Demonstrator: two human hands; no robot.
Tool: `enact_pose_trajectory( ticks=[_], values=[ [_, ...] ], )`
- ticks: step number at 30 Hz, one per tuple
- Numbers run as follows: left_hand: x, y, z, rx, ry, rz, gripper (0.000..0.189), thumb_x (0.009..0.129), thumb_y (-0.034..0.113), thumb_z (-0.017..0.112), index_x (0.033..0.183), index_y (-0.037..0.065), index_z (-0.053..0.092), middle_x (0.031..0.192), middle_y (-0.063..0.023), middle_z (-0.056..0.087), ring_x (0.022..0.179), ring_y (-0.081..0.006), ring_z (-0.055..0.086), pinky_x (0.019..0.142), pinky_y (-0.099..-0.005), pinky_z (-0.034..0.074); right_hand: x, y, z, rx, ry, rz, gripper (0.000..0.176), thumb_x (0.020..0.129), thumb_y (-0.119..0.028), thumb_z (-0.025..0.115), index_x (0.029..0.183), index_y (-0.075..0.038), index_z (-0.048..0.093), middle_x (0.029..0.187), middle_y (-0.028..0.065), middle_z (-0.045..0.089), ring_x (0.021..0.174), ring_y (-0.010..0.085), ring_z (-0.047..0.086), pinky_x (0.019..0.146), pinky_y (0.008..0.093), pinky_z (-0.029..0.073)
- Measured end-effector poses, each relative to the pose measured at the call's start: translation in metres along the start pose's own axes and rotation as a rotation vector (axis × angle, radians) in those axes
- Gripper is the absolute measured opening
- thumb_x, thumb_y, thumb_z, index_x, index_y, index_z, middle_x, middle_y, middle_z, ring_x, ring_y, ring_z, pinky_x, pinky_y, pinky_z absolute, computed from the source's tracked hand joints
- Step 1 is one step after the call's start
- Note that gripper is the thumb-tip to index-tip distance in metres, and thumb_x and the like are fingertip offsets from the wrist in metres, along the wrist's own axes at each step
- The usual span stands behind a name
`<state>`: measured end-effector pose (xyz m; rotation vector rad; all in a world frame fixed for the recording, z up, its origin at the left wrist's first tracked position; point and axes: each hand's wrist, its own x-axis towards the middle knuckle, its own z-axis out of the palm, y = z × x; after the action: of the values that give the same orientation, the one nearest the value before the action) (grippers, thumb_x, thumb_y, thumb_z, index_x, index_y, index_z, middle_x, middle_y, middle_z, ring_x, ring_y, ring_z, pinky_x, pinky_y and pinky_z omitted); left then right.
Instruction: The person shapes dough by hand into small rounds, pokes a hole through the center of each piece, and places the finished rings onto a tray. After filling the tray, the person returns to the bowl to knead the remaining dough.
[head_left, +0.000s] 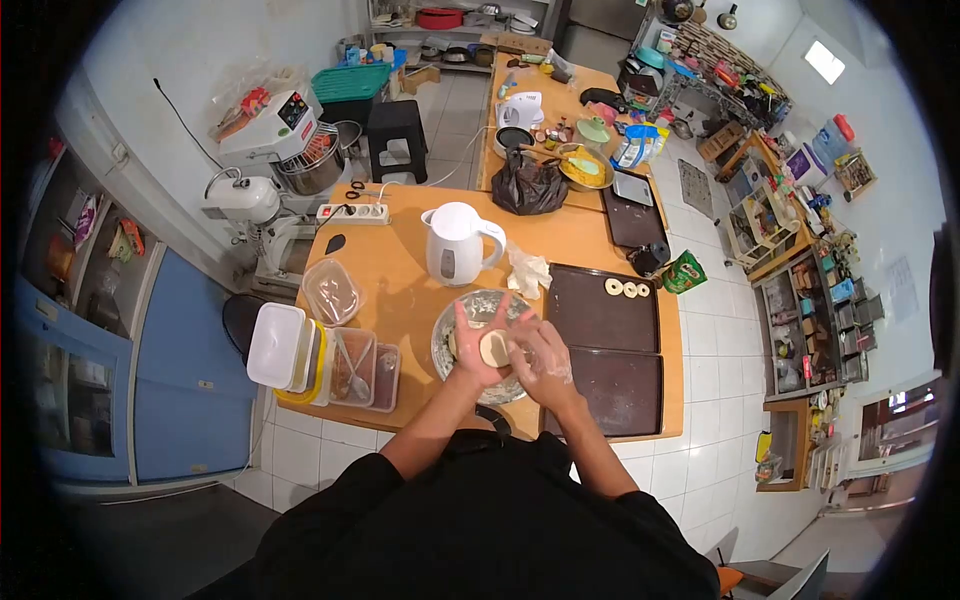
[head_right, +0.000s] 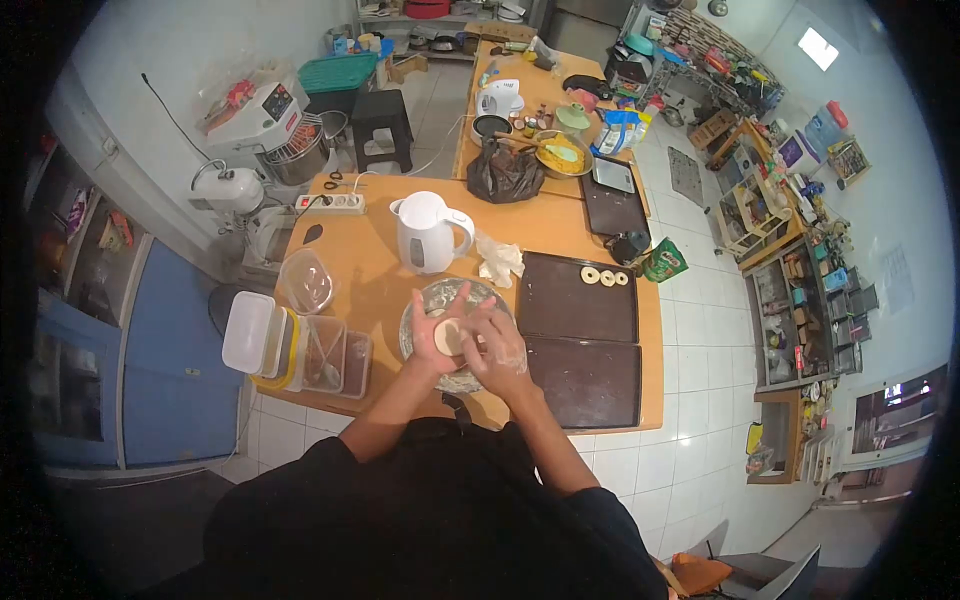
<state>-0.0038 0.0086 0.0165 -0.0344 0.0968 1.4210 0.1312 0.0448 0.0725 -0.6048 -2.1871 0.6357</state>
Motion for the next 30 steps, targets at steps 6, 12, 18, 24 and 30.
enact_pose_trajectory(
  ticks=[6,12,18,24,30],
  values=[
    [0.005,0.009,-0.011,-0.118,-0.022,0.012,0.097,0.074,0.091,0.033,0.147,0.028,0.033,0.153,-0.0227,0.028,0.136,-0.0489,0.03,0.104,-0.0682,0.029,-0.022,-0.018,-0.002,-0.041,-0.049,0.015,0.033,0.077,-0.007,0.072,0.11,-0.005,0.068,0.098,0.0145,0.063,0.089,0.0303,0.064,0.077,0.0381,0.053],
    [0.002,0.011,-0.015,-0.057,-0.018,0.026,0.101,0.071,0.093,0.034,0.149,0.029,0.029,0.153,-0.0203,0.027,0.135,-0.047,0.032,0.103,-0.0661,0.033,-0.022,-0.024,0.002,-0.1,-0.074,0.009,0.04,0.077,-0.009,0.074,0.116,-0.007,0.066,0.104,0.0157,0.061,0.088,0.0301,0.063,0.078,0.0383,0.053],
    [0.001,0.013,-0.024,-0.026,-0.086,0.03,0.1,0.072,0.092,0.034,0.15,0.031,0.027,0.149,-0.0197,0.032,0.13,-0.0446,0.04,0.1,-0.064,0.038,-0.016,-0.026,-0.001,-0.171,-0.205,0.043,0.04,0.074,-0.015,0.076,0.112,-0.008,0.064,0.114,0.0171,0.055,0.103,0.0355,0.057,0.087,0.0439,0.049],
    [-0.005,0.007,-0.042,-0.077,-0.072,0.006,0.097,0.074,0.091,0.033,0.15,0.031,0.028,0.148,-0.0192,0.035,0.128,-0.0454,0.044,0.099,-0.0642,0.039,-0.023,-0.019,-0.001,-0.193,-0.299,0.009,0.04,0.075,-0.02,0.077,0.112,-0.012,0.065,0.121,0.0184,0.051,0.111,0.0407,0.052,0.097,0.0485,0.045],
    [0.001,0.013,-0.053,-0.081,-0.134,-0.006,0.097,0.074,0.091,0.032,0.151,0.034,0.024,0.146,-0.0173,0.04,0.126,-0.0391,0.048,0.095,-0.0662,0.041,-0.033,-0.02,0.012,-0.325,-0.266,0.09,0.047,0.08,-0.019,0.073,0.125,-0.016,0.061,0.148,0.0282,0.028,0.127,0.0487,0.04,0.101,0.0519,0.041]
  ],
)
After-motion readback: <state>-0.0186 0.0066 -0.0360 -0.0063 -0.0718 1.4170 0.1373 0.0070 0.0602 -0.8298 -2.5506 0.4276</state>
